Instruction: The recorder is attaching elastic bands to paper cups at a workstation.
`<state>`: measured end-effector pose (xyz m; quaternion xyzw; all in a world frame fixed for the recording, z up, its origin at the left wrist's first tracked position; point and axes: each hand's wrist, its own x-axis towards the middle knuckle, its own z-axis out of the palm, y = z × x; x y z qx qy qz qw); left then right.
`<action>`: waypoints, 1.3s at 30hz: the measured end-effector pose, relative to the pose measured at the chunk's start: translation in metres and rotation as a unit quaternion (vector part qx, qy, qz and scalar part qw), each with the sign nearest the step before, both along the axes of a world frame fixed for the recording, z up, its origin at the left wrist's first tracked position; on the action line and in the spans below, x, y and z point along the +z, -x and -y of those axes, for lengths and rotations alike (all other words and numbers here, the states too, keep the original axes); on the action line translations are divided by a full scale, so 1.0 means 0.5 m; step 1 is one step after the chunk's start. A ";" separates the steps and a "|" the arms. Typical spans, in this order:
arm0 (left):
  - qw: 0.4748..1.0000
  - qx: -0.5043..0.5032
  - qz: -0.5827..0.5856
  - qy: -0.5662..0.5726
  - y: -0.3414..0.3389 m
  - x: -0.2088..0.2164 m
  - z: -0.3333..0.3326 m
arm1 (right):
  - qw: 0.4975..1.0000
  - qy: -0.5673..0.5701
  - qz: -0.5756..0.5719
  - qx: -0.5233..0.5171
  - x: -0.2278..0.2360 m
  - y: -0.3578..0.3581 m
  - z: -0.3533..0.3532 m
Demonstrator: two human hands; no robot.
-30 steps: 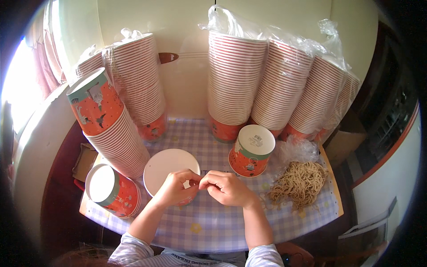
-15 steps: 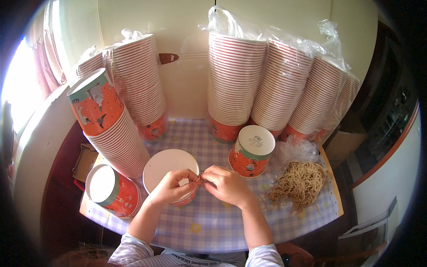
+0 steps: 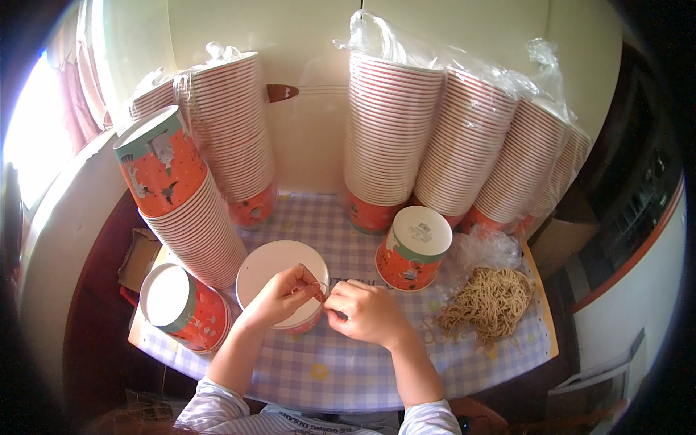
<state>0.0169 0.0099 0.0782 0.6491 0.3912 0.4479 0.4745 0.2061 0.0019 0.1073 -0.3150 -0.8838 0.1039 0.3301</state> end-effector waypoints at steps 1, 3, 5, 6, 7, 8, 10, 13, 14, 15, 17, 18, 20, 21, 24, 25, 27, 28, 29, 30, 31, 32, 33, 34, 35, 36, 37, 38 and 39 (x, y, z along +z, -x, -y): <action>1.000 0.006 -0.030 -0.005 0.001 0.004 0.000 | 1.000 -0.013 0.018 0.001 -0.001 0.004 0.002; 0.998 0.012 -0.059 -0.010 0.001 0.014 0.003 | 0.999 -0.025 0.024 0.002 -0.012 0.015 0.003; 0.992 0.021 -0.118 -0.027 0.002 0.024 0.006 | 0.999 -0.036 0.030 0.004 -0.015 0.017 0.002; 0.992 0.023 -0.118 -0.026 0.005 0.027 0.007 | 0.999 -0.028 0.015 0.001 -0.014 0.016 0.001; 0.992 0.021 -0.118 -0.029 0.008 0.028 0.008 | 1.000 -0.020 0.000 -0.002 -0.012 0.015 0.000; 0.992 0.019 -0.118 -0.032 0.011 0.030 0.008 | 1.000 -0.005 -0.025 -0.008 -0.013 0.012 -0.003; 0.990 0.023 -0.133 -0.045 0.009 0.038 0.011 | 0.997 0.013 -0.066 -0.024 -0.016 0.004 -0.013; 0.988 0.027 -0.141 -0.061 0.004 0.037 0.012 | 0.995 0.005 -0.090 -0.038 -0.013 0.016 -0.015; 0.988 0.027 -0.135 -0.064 0.003 0.036 0.011 | 0.995 0.005 -0.090 -0.037 -0.018 0.018 -0.017; 0.989 0.027 -0.134 -0.064 0.003 0.035 0.011 | 0.995 0.012 -0.094 -0.037 -0.029 0.019 -0.020; 0.990 0.034 -0.122 -0.062 0.002 0.033 0.009 | 0.994 0.019 -0.098 -0.039 -0.037 0.020 -0.023; 0.990 0.035 -0.122 -0.062 0.003 0.030 0.008 | 0.995 -0.011 -0.088 -0.040 -0.038 0.021 -0.025; 0.993 0.050 -0.094 -0.051 0.004 0.017 0.003 | 0.995 -0.040 -0.077 -0.041 -0.040 0.022 -0.026; 0.993 0.052 -0.094 -0.052 0.006 0.008 0.000 | 0.995 -0.062 -0.067 -0.037 -0.038 0.023 -0.026; 0.999 0.035 -0.018 -0.021 0.012 -0.009 -0.006 | 0.997 -0.056 -0.056 -0.026 -0.036 0.023 -0.029; 0.998 0.037 -0.035 -0.035 0.013 -0.009 -0.006 | 0.998 -0.029 -0.055 -0.020 -0.036 0.022 -0.030; 0.997 0.037 -0.052 -0.049 0.011 0.001 -0.001 | 0.993 0.060 -0.103 -0.025 -0.044 0.019 -0.036; 0.988 0.061 -0.122 -0.071 0.008 0.021 0.009 | 0.977 0.148 -0.150 -0.029 -0.049 0.017 -0.040; 0.974 0.085 -0.191 -0.092 0.006 0.031 0.014 | 0.965 0.205 -0.162 -0.037 -0.053 0.013 -0.042; 0.973 0.085 -0.191 -0.093 0.006 0.032 0.015 | 0.965 0.204 -0.162 -0.036 -0.057 0.012 -0.045; 0.956 0.089 -0.236 -0.151 0.006 0.032 0.018 | 0.933 0.290 -0.210 -0.035 -0.063 0.012 -0.048; 0.933 0.093 -0.280 -0.207 0.006 0.032 0.020 | 0.891 0.374 -0.256 -0.034 -0.067 0.011 -0.051; 0.933 0.093 -0.280 -0.207 0.003 0.033 0.023 | 0.891 0.374 -0.256 -0.035 -0.070 0.010 -0.054; 0.933 0.093 -0.284 -0.201 -0.003 0.036 0.028 | 0.877 0.401 -0.265 -0.030 -0.072 0.008 -0.057; 0.933 0.093 -0.288 -0.195 -0.007 0.038 0.031 | 0.862 0.426 -0.274 -0.027 -0.074 0.007 -0.058; 0.933 0.093 -0.288 -0.195 -0.009 0.035 0.032 | 0.862 0.427 -0.274 -0.026 -0.074 0.008 -0.058; 0.931 0.098 -0.295 -0.191 -0.011 0.032 0.031 | 0.859 0.431 -0.276 -0.021 -0.075 0.009 -0.058; 0.929 0.102 -0.302 -0.188 -0.012 0.028 0.030 | 0.856 0.436 -0.278 -0.016 -0.075 0.009 -0.058; 0.929 0.102 -0.302 -0.188 -0.015 0.025 0.030 | 0.856 0.435 -0.278 -0.016 -0.074 0.009 -0.058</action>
